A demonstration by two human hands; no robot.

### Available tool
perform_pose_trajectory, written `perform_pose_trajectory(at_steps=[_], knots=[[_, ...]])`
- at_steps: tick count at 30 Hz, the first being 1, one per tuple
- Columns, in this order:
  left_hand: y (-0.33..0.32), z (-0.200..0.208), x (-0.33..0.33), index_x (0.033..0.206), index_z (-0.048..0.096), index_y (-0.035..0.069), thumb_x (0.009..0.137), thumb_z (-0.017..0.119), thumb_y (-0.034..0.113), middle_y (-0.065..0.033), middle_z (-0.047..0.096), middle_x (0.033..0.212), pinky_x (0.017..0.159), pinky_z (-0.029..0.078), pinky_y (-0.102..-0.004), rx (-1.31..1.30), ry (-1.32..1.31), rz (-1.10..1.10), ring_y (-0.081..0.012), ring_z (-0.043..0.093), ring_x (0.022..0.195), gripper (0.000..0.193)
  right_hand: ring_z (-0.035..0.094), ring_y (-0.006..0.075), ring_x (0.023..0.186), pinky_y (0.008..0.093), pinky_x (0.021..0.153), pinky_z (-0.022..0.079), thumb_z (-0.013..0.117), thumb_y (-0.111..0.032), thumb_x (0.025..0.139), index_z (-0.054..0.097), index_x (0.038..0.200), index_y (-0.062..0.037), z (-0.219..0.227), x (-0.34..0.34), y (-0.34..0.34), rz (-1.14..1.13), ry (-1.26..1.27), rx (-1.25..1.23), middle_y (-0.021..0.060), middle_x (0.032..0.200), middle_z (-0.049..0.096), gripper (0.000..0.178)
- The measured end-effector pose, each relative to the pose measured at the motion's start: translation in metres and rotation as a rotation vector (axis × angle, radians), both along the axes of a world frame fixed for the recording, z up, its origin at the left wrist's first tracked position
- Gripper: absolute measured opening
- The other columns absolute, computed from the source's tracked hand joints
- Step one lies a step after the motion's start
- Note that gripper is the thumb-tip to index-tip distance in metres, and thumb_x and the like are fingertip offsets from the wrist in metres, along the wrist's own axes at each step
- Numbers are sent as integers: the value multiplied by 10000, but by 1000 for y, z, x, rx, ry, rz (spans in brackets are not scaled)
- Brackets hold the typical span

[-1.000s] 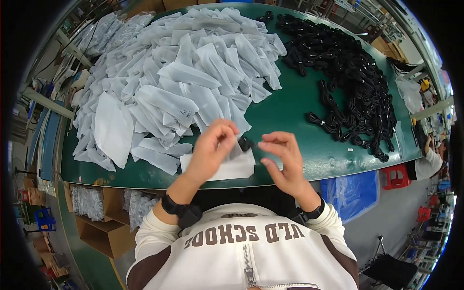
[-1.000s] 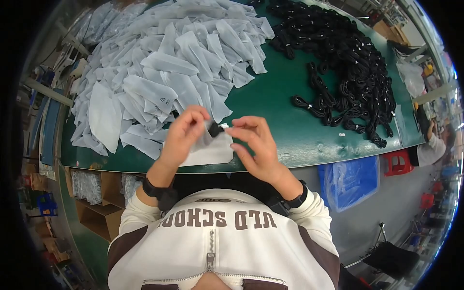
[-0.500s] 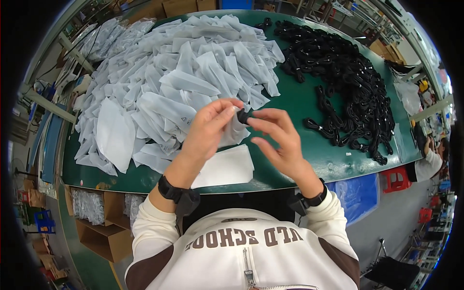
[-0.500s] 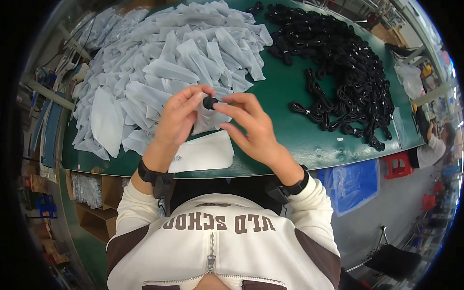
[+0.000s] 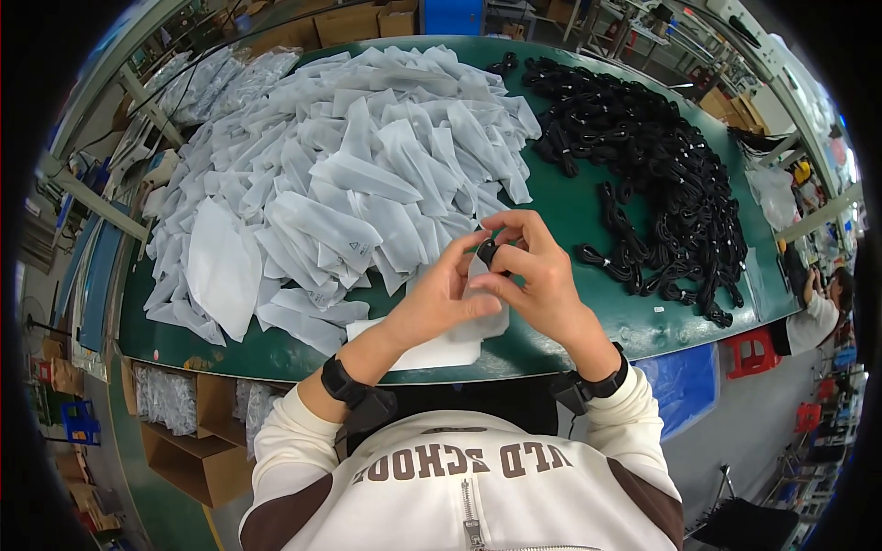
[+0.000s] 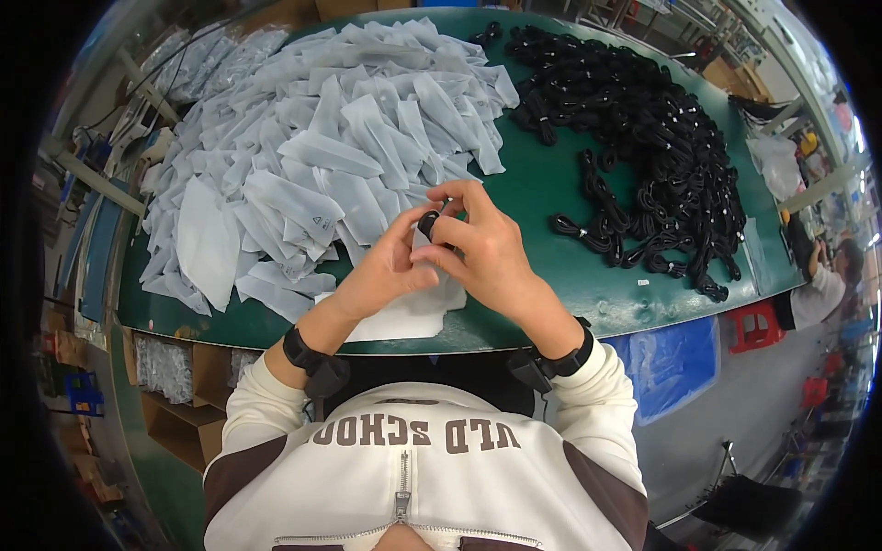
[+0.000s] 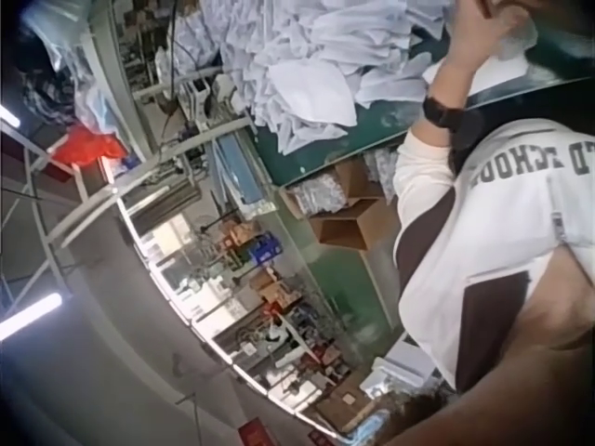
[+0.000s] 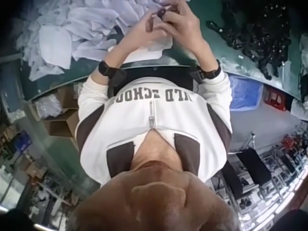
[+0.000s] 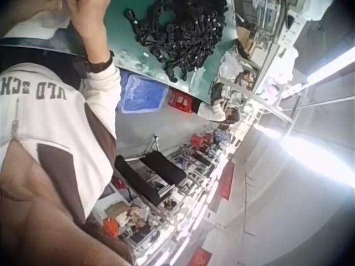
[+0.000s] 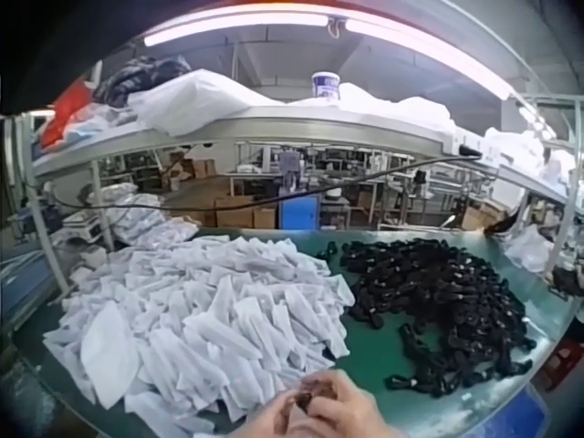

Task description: The person packages black cables by hand, sliding each cable into a white plastic bag and placing it onto a pile. They repeat this process multiple times, occasionally adjusting the piles of bags and cables on the table.

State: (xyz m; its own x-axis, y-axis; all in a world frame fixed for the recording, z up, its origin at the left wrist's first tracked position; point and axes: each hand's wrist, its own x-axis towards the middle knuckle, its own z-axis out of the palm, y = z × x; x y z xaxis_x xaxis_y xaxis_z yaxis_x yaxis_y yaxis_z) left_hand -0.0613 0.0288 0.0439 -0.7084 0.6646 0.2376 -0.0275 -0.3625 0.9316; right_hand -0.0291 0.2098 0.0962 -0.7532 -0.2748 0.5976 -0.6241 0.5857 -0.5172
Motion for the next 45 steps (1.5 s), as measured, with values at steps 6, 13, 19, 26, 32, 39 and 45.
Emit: perform_pose_trajectory(at_steps=[6,13,19,26,32,39,45], knots=[[1,4,5,1576,172,33,889,741,52,-101,457,1424,1029,471,-338,-107,-296,-107,-161,474,1284,892,598,262,923,334,712,524,856,-88,696,584,738,-17,-9,-6,6,-38,69,-47,141,1126,613,284],[16,22,-12,1551,218,36,863,783,82,-66,564,1179,962,470,-312,-94,54,-60,-140,572,1104,892,573,259,866,349,657,477,852,-157,700,672,749,-35,14,-16,7,-52,280,24,97,1053,636,222],[28,18,-24,1567,197,60,867,765,55,-68,559,1221,976,468,-323,-11,-101,-106,-147,567,1105,901,542,256,845,342,658,451,832,-144,723,627,703,-23,38,-19,21,65,176,-16,114,1029,633,239],[42,31,-26,1570,236,89,934,649,10,-95,465,1389,923,509,-304,-57,154,-30,-143,585,1049,763,521,179,803,291,673,423,719,-155,883,598,717,-2,29,-40,34,-12,142,-175,80,951,612,257],[34,85,-113,1552,322,181,959,612,54,-127,444,1405,751,589,-338,50,-31,217,-196,640,975,672,482,85,774,230,671,380,575,-223,1016,595,789,15,13,-97,83,-168,-143,-693,14,877,561,330],[-14,66,-159,1558,342,228,859,757,294,-253,212,1601,1050,294,-769,-1364,1142,589,-469,208,1478,815,611,249,1030,381,823,499,699,-322,921,704,946,-81,-44,-190,175,-756,-19,153,96,1146,641,242],[-23,42,-149,1555,349,293,810,772,477,-241,20,1651,998,189,-861,-1499,984,167,-515,123,1494,877,460,351,1335,563,981,452,663,-391,904,627,1280,-178,-79,-268,194,-784,-57,600,63,1430,537,434]])
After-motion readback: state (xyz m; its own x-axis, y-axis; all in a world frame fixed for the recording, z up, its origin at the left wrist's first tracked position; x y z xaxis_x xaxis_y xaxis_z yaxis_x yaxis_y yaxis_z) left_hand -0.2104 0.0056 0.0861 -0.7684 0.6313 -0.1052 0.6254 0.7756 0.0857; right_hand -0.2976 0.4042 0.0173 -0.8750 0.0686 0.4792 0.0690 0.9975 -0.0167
